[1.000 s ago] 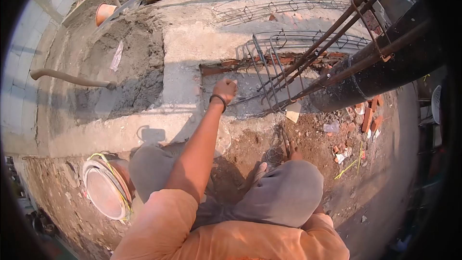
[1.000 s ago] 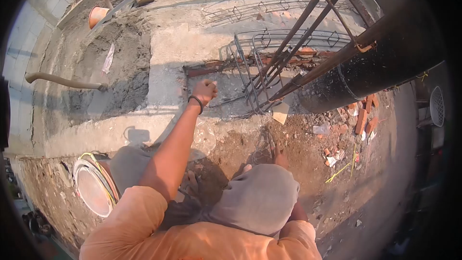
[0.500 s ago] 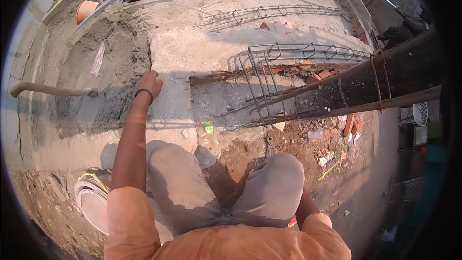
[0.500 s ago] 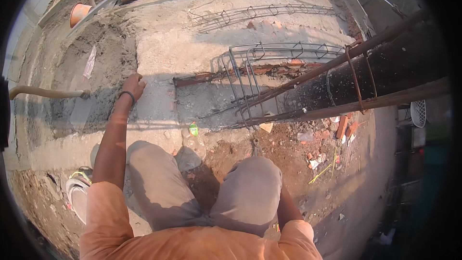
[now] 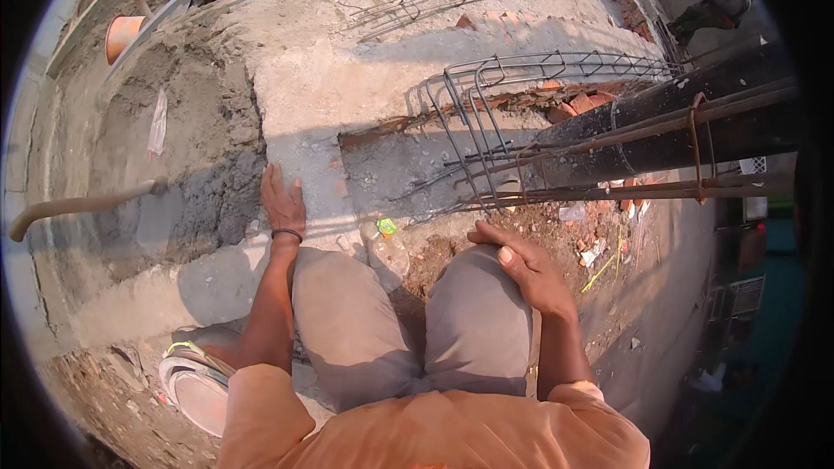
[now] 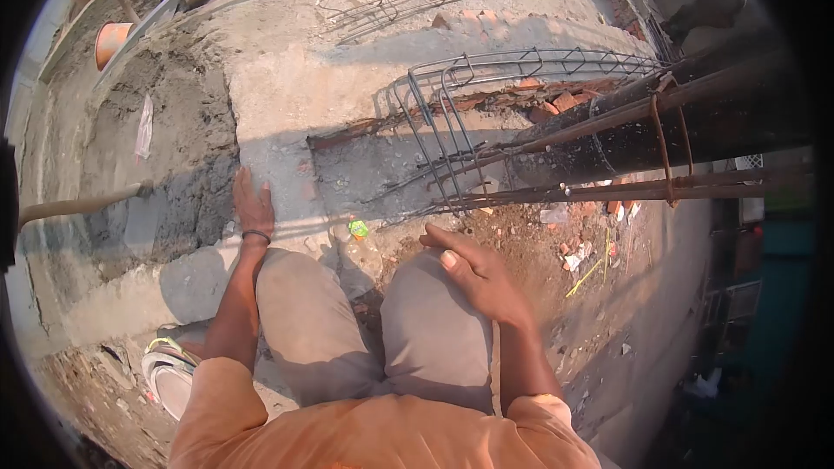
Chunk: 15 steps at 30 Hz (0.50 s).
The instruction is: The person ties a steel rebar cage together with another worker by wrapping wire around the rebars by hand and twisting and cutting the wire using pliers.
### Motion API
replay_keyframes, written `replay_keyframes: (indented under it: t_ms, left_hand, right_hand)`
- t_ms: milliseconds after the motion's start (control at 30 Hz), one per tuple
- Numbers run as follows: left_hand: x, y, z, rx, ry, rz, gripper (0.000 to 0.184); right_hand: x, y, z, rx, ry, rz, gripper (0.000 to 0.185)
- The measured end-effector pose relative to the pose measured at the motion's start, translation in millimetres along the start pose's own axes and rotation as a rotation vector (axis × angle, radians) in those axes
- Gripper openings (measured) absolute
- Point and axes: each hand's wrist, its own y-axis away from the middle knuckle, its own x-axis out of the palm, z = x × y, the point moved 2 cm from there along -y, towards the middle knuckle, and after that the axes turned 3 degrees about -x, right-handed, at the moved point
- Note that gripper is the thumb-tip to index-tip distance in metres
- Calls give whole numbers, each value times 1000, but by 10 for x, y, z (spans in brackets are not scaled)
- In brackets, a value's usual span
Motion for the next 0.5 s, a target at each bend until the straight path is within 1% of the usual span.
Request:
replay_keyframes:
  t_ms: [33, 133, 167, 233, 300, 400, 433, 467, 500]
  left_hand:
    - [15, 36, -12, 28, -46, -8, 53]
    - [-51, -7, -145, 89, -122, -62, 52]
    - [-80, 24, -143, 78, -159, -2, 51]
    - [-116, -13, -202, 72, -221, 78, 50]
    - [-370, 128, -392, -55, -207, 115, 50]
    - [-1032, 750, -666, -275, -123, 193, 48]
    - [-1338, 960, -807, -383, 29, 320, 44]
    - [-1549, 1270, -898, -552, 177, 411, 41]
    - [-1679, 1630, -867, -666, 258, 651, 48]
  right_hand:
    - [81, -1, 206, -128, 298, -2, 55]
    - [171, 62, 483, 0, 693, 41, 49]
    - [108, 86, 485, 71, 525, 26, 43]
    - [3, 226, 556, 154, 477, 89, 41]
    - [-141, 403, 581, 204, 422, 89, 35]
    - [-289, 715, 596, 187, 421, 82, 32]
    - [-302, 757, 663, 222, 433, 86, 32]
    - [-314, 848, 750, 266, 446, 91, 31]
    - [-306, 954, 803, 314, 459, 103, 31]
